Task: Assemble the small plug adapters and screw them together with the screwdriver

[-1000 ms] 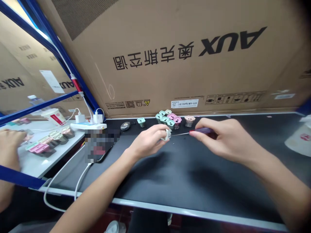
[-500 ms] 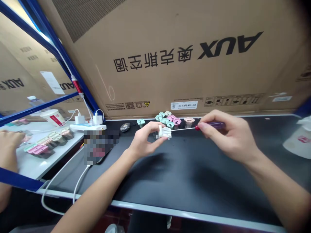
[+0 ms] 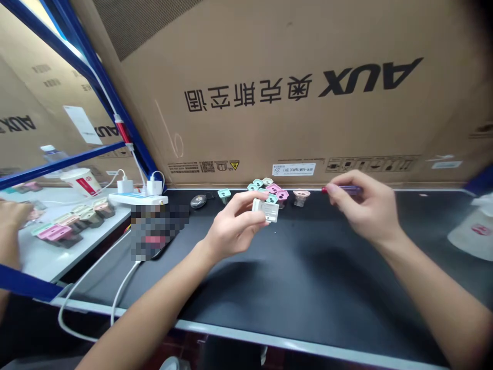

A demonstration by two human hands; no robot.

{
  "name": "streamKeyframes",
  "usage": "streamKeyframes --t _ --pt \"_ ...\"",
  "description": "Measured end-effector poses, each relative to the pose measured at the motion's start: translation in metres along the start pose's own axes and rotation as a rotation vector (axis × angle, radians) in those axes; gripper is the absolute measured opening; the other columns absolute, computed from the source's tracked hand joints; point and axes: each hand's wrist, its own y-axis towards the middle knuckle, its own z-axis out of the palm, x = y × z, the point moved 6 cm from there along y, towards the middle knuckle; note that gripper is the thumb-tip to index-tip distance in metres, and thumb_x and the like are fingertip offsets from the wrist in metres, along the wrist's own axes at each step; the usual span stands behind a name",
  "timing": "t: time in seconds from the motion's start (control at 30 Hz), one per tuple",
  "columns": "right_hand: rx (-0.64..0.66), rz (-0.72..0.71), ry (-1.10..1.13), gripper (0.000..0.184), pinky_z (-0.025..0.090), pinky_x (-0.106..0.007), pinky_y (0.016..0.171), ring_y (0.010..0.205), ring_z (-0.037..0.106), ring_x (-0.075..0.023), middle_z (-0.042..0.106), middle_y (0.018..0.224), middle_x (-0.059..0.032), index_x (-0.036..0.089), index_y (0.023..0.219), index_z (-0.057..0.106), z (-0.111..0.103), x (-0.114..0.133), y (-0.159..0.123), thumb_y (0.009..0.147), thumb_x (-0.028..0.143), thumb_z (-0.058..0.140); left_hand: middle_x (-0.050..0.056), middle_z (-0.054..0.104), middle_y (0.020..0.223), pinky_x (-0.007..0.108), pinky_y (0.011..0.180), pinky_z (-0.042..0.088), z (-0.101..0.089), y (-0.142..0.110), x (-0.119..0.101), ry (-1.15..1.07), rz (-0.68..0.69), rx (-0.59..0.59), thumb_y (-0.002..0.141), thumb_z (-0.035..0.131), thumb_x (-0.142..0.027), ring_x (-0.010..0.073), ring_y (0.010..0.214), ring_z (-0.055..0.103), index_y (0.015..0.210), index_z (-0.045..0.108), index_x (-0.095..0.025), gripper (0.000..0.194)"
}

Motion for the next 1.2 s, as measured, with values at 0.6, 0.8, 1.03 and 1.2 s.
streamKeyframes --t 0.6,0.8,1.03,1.2 --pt "0.784 0.024 -0.389 0.021 0.055 -0.041 0.092 0.102 0.070 -0.0275 0.075 0.107 -0.0069 0.024 0.098 0.072 0.070 -0.108 -0.021 0.085 0.034 0.058 0.011 0.063 0.124 0.034 0.089 0.064 -0.002 -0.036 0.078 -0.130 -0.484 -0.082 0.093 0.071 -0.029 0.0185 0.104 0.071 0.115 0.066 -0.019 0.025" --pt "0.757 -0.063 -0.541 0.030 0.055 -0.045 0.094 0.116 0.066 -0.0305 0.071 0.125 -0.0069 0.028 0.110 0.072 0.081 -0.084 -0.023 0.090 0.042 0.057 0.012 0.063 0.126 0.034 0.090 0.064 -0.003 -0.035 0.078 -0.109 -0.442 -0.036 0.095 0.066 -0.026 0.0211 0.115 0.067 0.119 0.067 -0.020 0.025" --pt "0.812 0.041 -0.677 0.030 0.055 -0.044 0.088 0.105 0.070 -0.0315 0.074 0.117 -0.0111 0.024 0.109 0.073 0.060 -0.116 -0.021 0.087 0.039 0.058 0.012 0.064 0.125 0.034 0.088 0.064 -0.010 -0.034 0.082 -0.050 -0.411 -0.030 0.095 0.065 -0.025 0.0208 0.115 0.066 0.117 0.066 -0.020 0.022" --pt "0.815 0.034 -0.540 0.023 0.055 -0.041 0.086 0.097 0.071 -0.0282 0.076 0.105 -0.0082 0.024 0.098 0.070 0.057 -0.117 -0.018 0.089 0.040 0.056 0.012 0.065 0.125 0.036 0.090 0.063 -0.008 -0.037 0.084 -0.034 -0.416 0.010 0.096 0.064 -0.026 0.0211 0.113 0.065 0.119 0.065 -0.020 0.024"
